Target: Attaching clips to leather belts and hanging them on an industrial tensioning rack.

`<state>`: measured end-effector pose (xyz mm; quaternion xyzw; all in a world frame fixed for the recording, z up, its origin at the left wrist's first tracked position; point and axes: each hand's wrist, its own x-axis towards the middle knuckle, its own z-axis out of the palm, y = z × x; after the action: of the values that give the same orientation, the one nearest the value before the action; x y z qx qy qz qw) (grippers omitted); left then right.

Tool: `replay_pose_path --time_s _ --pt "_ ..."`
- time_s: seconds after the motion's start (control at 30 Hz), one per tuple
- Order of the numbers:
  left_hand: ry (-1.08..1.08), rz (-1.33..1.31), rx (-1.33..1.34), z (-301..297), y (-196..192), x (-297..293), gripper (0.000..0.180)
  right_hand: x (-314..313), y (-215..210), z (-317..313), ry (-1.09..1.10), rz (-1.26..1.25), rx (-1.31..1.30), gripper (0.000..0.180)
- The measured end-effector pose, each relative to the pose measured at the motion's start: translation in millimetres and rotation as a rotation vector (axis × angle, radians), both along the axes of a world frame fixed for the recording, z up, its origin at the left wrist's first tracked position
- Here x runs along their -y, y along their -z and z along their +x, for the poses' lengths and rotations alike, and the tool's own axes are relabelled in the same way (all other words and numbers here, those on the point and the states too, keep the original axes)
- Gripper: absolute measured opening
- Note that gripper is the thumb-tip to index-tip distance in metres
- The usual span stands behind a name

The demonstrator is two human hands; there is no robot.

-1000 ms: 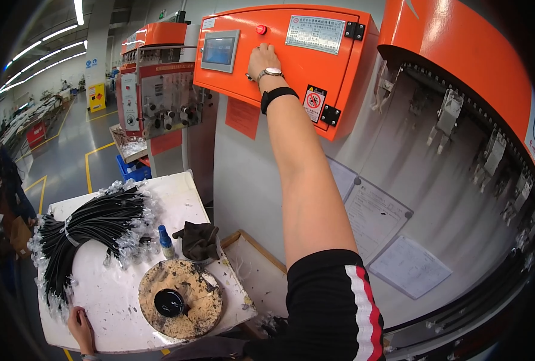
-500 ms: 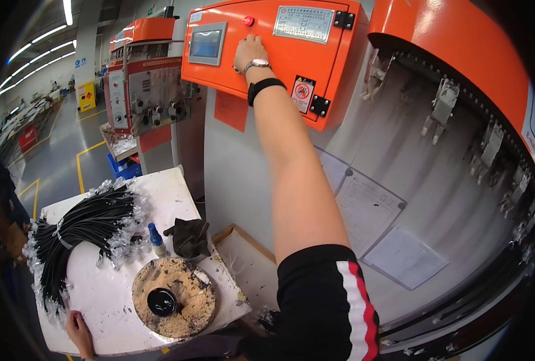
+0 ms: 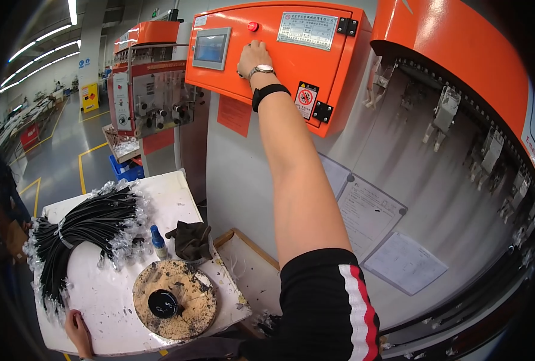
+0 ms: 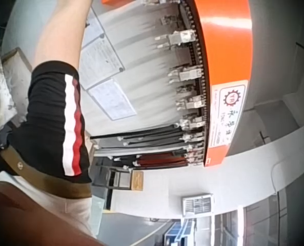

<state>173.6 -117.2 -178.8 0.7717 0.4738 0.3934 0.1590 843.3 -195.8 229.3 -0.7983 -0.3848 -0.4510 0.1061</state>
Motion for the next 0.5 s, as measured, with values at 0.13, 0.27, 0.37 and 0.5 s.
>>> replay_pose_path --time_s 0.13,0.27,0.37,0.5 --pt "0.001 -0.059 0.046 -17 27 -10 0.009 -13 3 13 0.026 -0.053 0.067 0.038" --pt "-0.029 -0.006 -0.019 -1 17 -11 0.010 -14 -4 29 0.055 -0.110 0.075 0.042" --pt "0.000 -0.067 -0.013 7 10 -12 0.010 -4 -19 37 -0.078 -0.013 0.059 0.024" --pt "0.035 -0.059 0.016 11 8 -16 0.010 10 -16 27 -0.250 0.116 -0.002 0.017"
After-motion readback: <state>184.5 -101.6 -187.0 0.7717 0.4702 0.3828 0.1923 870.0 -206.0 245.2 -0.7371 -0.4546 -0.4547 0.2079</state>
